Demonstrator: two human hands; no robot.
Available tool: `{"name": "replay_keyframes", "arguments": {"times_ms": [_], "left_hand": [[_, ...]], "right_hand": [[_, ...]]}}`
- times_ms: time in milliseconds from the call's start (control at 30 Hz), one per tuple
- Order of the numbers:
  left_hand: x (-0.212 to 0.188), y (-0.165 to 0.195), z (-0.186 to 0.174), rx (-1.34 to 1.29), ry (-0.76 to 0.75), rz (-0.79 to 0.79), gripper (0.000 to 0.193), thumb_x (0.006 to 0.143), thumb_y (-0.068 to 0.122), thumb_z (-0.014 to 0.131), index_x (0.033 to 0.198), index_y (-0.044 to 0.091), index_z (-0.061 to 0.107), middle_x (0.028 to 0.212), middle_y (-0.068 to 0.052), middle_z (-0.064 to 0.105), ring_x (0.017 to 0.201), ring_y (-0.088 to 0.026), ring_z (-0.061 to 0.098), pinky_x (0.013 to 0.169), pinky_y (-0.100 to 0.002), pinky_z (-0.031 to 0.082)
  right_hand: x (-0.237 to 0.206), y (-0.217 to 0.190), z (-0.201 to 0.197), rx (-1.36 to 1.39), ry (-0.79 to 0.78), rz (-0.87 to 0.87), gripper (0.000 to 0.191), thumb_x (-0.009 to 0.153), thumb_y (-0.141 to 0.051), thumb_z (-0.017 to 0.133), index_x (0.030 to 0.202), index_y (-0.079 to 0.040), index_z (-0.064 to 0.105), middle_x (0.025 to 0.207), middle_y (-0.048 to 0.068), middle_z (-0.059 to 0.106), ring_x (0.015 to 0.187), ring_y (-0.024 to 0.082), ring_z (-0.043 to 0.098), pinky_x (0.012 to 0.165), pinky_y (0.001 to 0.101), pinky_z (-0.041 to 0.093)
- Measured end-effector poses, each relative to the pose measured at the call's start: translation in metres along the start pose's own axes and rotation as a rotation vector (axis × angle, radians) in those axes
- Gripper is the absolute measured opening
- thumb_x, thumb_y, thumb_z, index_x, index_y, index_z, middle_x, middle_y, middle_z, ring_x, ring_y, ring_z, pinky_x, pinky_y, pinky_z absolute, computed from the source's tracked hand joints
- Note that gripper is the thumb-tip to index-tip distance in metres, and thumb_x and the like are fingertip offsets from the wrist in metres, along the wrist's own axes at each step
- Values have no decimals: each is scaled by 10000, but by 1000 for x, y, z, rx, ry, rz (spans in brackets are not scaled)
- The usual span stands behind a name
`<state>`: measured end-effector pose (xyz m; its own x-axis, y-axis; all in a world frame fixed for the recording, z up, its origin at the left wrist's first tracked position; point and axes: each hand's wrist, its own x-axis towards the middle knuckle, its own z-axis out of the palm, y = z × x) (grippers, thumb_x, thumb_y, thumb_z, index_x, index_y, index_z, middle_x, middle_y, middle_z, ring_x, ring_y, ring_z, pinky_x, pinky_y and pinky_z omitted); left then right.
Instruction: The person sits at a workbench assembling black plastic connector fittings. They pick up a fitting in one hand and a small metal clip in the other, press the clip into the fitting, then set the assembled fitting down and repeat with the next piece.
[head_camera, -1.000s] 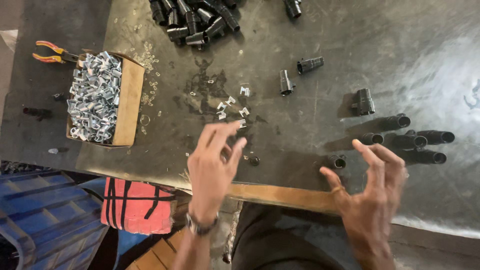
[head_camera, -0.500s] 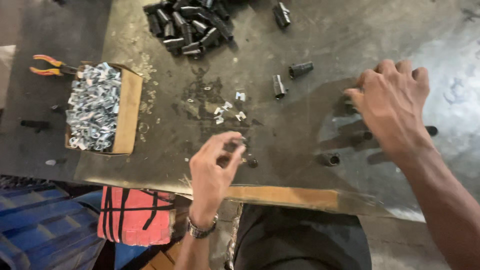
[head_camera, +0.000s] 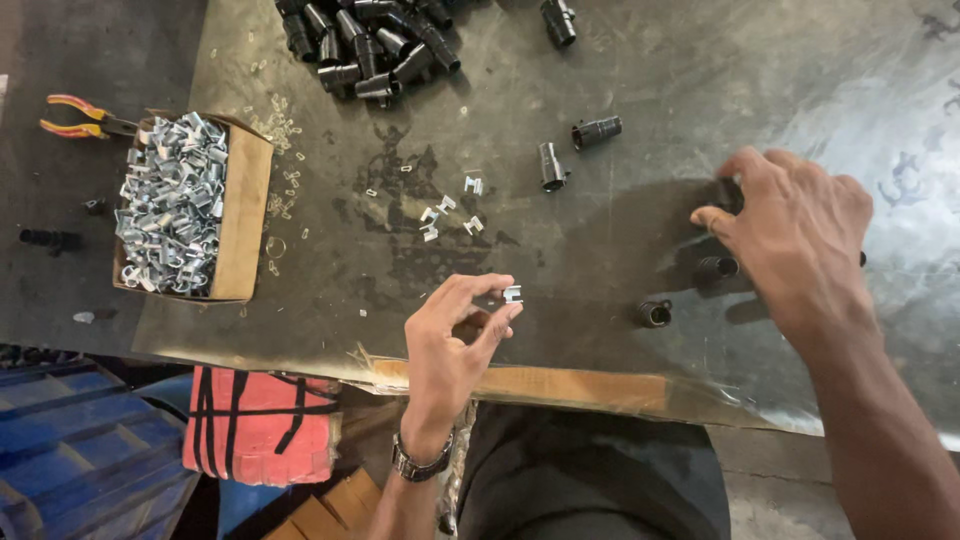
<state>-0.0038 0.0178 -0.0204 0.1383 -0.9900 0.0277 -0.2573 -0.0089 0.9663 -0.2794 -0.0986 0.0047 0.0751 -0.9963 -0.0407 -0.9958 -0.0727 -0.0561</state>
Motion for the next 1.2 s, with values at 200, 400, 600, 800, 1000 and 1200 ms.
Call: {"name": "replay_keyframes", "arguments": {"times_ms": [200,400,600,800,1000,1200], "left_hand": [[-8,9,1,-92,43,-40,281,874,-3,791,1144,35,720,959,-38,696,715,-73,701,641,-225,594],[-8,28,6,-47,-49,97,298,843,9,844,1109,63,720,975,-24,711,743,-66,711,644,-212,574],[-5,53,14,-59,-111,269,303,908,13,822,1176,90,703,1148,-18,691,843,-52,698,687,-210,600],[-2,62,16,168,-145,281,265,909,51,806,1146,115,705,1101,-8,688,724,-83,675,639,-238,558],[-4,63,16,331,-151,337,267,961,64,758,1203,125,664,1130,-25,664,863,-193,729,699,-302,576],[-1,66,19,303,-100,388,524,899,116,808,1386,103,616,1160,-55,650,823,-183,709,683,-309,564]], "right_hand": [[-19,-10,-9,694,37,-116,418,924,-96,695,1315,-44,556,1273,128,689,1224,274,661,954,428,582],[-62,-34,-3,1074,22,-281,407,903,0,686,1297,-47,595,1293,171,671,1226,256,684,1005,374,553],[-76,-49,-1,1125,33,-383,356,814,-7,773,1155,-57,683,1235,93,717,1170,204,709,952,334,583],[-85,-54,-6,1102,59,-351,356,822,36,747,1159,-66,696,1233,62,733,1169,187,711,951,324,612],[-85,-55,1,927,119,-406,367,822,46,737,1167,-69,686,1238,53,731,1199,205,689,966,310,590],[-83,-53,9,1160,3,-265,487,833,-6,779,1282,-40,593,1197,72,739,1104,146,726,966,301,600]]}}
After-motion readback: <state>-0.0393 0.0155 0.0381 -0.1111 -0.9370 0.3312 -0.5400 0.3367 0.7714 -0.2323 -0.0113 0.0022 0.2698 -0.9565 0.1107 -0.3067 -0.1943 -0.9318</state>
